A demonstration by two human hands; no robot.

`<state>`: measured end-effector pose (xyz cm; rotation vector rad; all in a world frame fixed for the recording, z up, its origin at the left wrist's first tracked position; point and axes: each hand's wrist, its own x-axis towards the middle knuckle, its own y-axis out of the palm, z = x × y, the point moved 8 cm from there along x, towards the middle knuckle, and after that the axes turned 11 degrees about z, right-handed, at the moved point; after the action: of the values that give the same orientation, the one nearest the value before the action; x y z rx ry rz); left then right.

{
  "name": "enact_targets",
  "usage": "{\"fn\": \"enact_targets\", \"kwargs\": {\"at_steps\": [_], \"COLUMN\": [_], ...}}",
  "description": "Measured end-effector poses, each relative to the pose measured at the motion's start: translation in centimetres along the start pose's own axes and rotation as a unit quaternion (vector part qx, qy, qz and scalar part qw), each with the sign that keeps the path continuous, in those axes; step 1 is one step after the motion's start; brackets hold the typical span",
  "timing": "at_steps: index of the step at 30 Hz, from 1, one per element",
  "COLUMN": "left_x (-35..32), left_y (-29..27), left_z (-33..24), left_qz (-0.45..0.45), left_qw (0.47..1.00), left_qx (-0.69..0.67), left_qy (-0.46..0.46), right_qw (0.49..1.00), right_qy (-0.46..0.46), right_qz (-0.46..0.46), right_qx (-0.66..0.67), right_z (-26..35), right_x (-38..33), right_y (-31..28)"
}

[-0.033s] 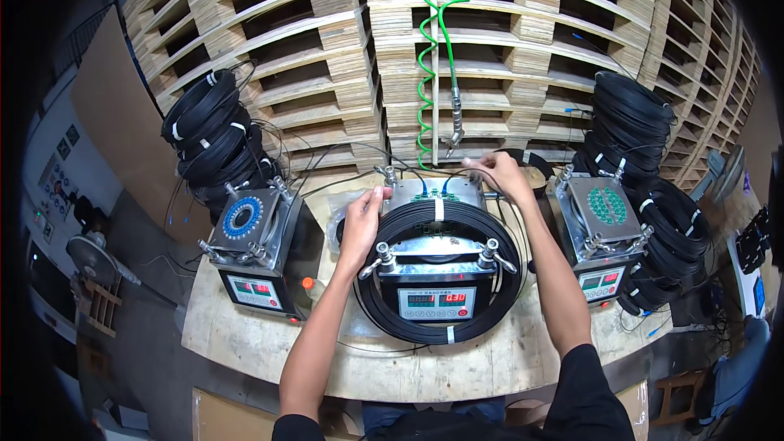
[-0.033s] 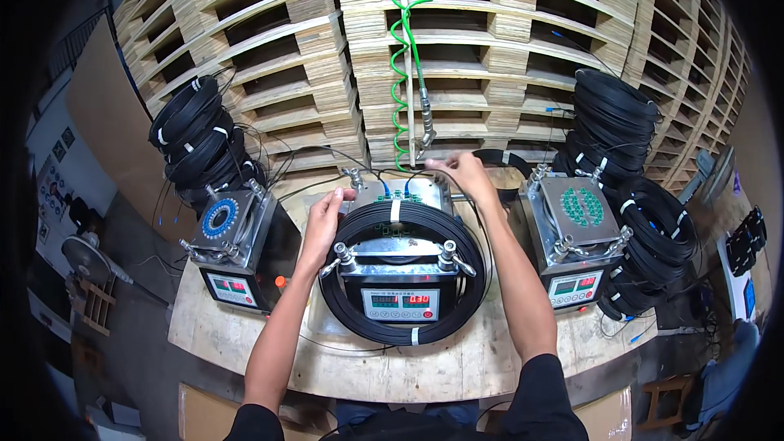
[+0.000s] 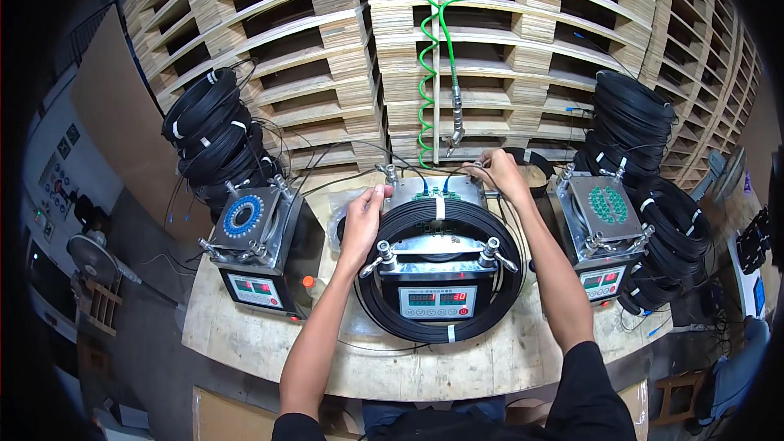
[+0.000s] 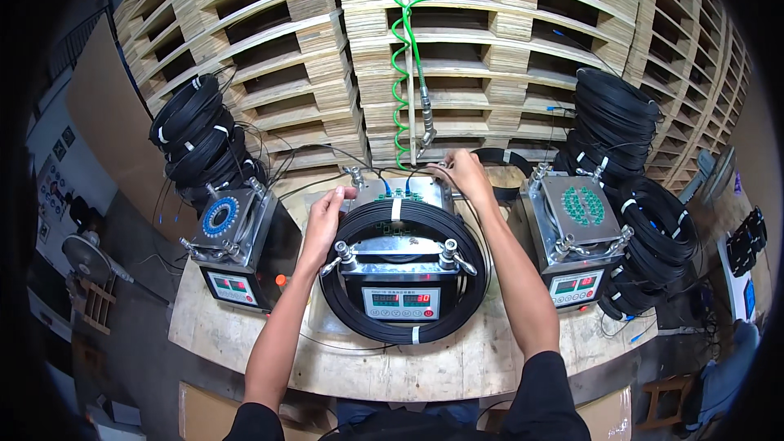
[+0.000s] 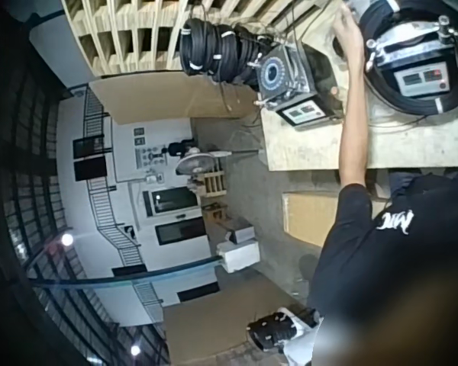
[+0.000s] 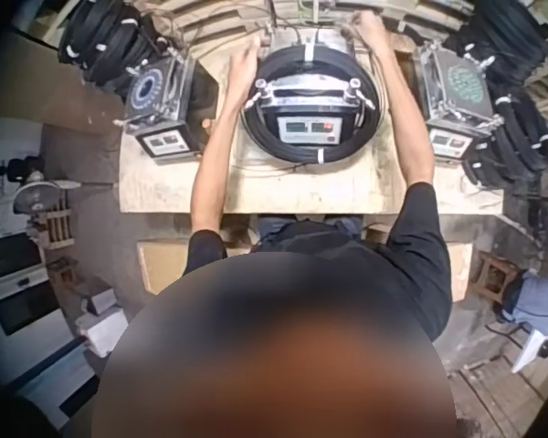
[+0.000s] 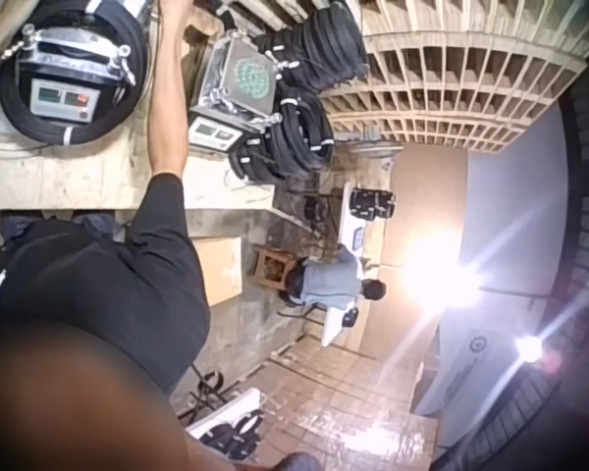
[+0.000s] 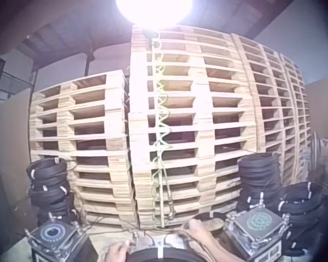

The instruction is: Processing bundles of black cables using an industrial press and air nozzle on a workbench.

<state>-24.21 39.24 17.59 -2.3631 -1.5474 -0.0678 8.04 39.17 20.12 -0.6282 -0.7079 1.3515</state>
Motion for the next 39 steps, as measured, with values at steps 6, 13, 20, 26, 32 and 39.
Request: {"fn": "enact_targets", "kwargs": {"at_steps": [6, 13, 20, 26, 32, 39], "left_x": [0.2, -0.1, 0.1, 0.6, 5.5, 11.4], "left_y": [0.5, -0.2, -0.1, 0.3, -0.8, -1.2], "left_z": [-0.5, 0.0, -0.1, 0.3, 5.2, 10.6], "left_qz": [0.000, -0.003, -0.011, -0.010, 0.043, 0.072], "left_qw": [1.000, 0.999, 1.000, 0.999, 0.957, 0.912], "left_qx": [-0.017, -0.046, -0.026, -0.048, -0.240, -0.368], "left_qy": [0.015, -0.006, 0.005, -0.004, -0.155, -0.165], "right_qw": [0.990, 0.998, 0.993, 0.971, 0.970, 0.919], "right_qy": [-0.095, 0.031, -0.115, -0.178, -0.058, -0.112], "right_qz": [-0.050, -0.049, -0.015, 0.151, 0.072, -0.311], "right_qx": [-0.092, 0.019, -0.034, 0.052, 0.224, 0.212], "right_z": [1.3, 0.9, 2.5, -1.2, -3.4, 2.6], "right_x": [-0.7, 0.2, 0.8, 3.7, -0.5, -13.8], "right_y": [0.0, -0.4, 1.6, 2.9, 0.1, -2.1]}}
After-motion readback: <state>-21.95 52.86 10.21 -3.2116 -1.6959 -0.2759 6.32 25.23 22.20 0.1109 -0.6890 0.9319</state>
